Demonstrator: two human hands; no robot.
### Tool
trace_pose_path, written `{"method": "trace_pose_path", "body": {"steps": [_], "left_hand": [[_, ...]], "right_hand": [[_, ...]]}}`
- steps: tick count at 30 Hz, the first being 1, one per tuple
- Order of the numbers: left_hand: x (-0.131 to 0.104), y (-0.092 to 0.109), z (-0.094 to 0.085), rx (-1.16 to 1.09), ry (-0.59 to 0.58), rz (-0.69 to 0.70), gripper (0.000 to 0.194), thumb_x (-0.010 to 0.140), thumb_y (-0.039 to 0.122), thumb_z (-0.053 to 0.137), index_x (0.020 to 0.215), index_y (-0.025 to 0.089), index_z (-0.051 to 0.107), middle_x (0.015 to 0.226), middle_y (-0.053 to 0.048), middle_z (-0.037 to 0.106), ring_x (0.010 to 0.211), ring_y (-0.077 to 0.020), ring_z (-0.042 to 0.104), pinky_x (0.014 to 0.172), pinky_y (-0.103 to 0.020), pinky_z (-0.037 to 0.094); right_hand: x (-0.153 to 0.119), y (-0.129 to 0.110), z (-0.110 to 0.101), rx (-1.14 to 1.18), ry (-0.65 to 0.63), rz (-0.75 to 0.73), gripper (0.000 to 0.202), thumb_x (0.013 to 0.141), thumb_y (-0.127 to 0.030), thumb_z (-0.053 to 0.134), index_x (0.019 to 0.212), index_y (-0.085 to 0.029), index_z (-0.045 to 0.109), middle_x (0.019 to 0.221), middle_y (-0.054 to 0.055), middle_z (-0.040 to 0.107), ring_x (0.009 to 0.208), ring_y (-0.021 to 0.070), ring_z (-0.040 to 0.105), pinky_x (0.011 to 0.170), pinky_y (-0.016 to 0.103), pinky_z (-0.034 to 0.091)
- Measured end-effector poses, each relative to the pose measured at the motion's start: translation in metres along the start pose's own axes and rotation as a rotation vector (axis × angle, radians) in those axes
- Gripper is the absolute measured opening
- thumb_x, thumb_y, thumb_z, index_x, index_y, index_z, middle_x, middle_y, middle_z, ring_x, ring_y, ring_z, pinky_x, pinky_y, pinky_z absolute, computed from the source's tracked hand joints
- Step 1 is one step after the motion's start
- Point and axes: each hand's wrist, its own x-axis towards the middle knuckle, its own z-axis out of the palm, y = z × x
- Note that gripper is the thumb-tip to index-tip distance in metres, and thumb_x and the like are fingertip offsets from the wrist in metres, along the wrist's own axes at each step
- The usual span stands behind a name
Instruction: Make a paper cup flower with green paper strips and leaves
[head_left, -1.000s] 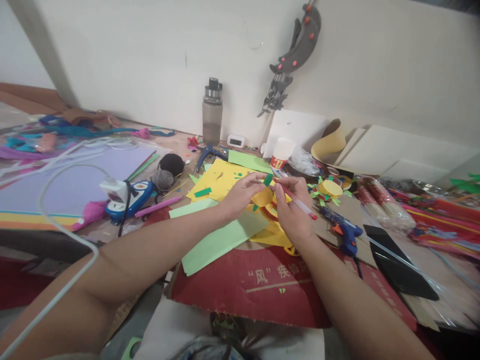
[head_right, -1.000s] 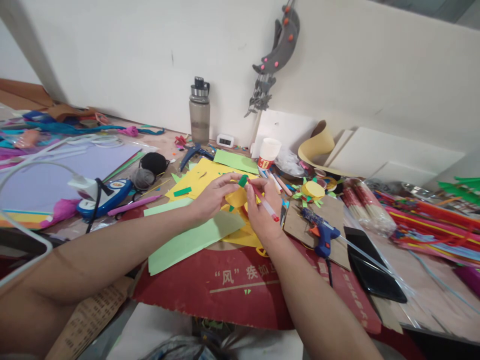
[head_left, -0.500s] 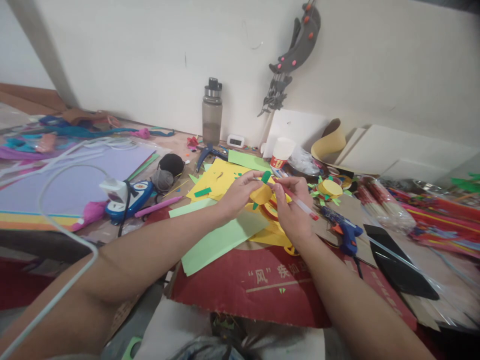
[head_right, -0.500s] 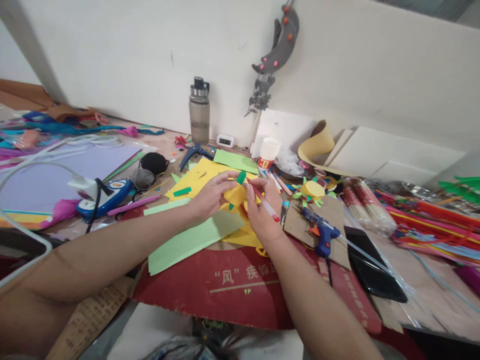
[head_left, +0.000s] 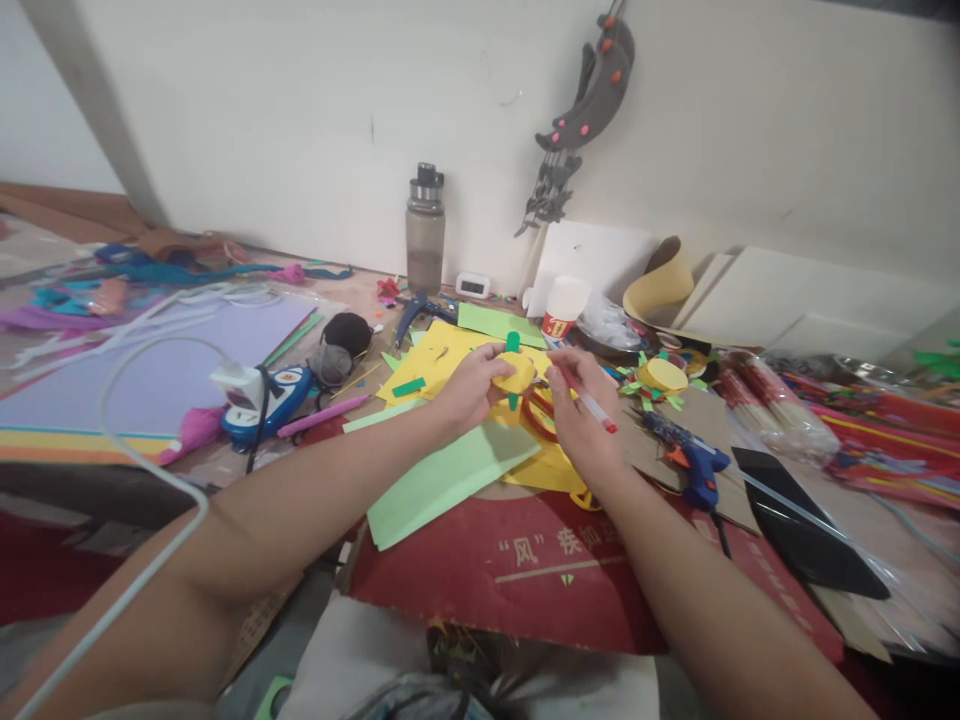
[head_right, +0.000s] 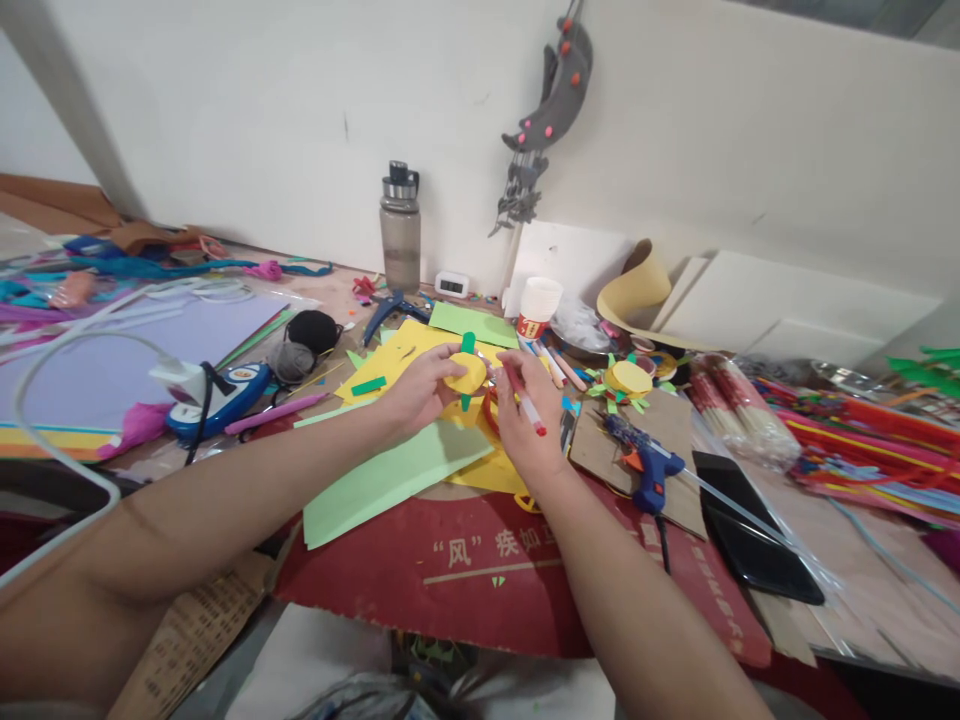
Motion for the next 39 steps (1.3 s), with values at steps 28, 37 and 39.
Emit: {"method": "trace_pose_path", "body": {"steps": [28, 37, 39], "left_hand": [[0.033, 0.004, -0.044, 0.2, 0.033, 0.181, 0.03, 0.068, 0.011, 0.076, 0.096, 0.014, 0.064, 0.089, -0.003, 0.07, 0.077, -0.0125, 0.065, 0.08, -0.03, 0.054], [0.037, 0.007, -0.052, 0.061, 0.02, 0.086, 0.015, 0.085, 0.021, 0.068, 0.094, 0.01, 0.067, 0.097, -0.013, 0.074, 0.085, -0.0185, 0.071, 0.08, -0.033, 0.058], [0.037, 0.007, -0.053, 0.062, 0.015, 0.064, 0.018, 0.089, 0.026, 0.064, 0.095, 0.009, 0.067, 0.095, -0.015, 0.074, 0.082, -0.0191, 0.071, 0.074, -0.031, 0.058]], "right_hand": [[-0.005, 0.026, 0.011, -0.12, -0.274, -0.054, 0.026, 0.09, -0.026, 0.052, 0.112, -0.017, 0.061, 0.094, 0.011, 0.058, 0.089, 0.0251, 0.057, 0.083, 0.041, 0.05], [-0.004, 0.024, 0.01, -0.099, -0.476, -0.184, 0.032, 0.09, -0.02, 0.053, 0.121, -0.018, 0.062, 0.109, 0.014, 0.061, 0.103, 0.0278, 0.055, 0.091, 0.044, 0.047], [-0.005, 0.021, 0.009, -0.127, -0.539, -0.18, 0.034, 0.09, -0.019, 0.054, 0.123, -0.021, 0.062, 0.117, 0.015, 0.061, 0.108, 0.0288, 0.054, 0.09, 0.045, 0.046]]}}
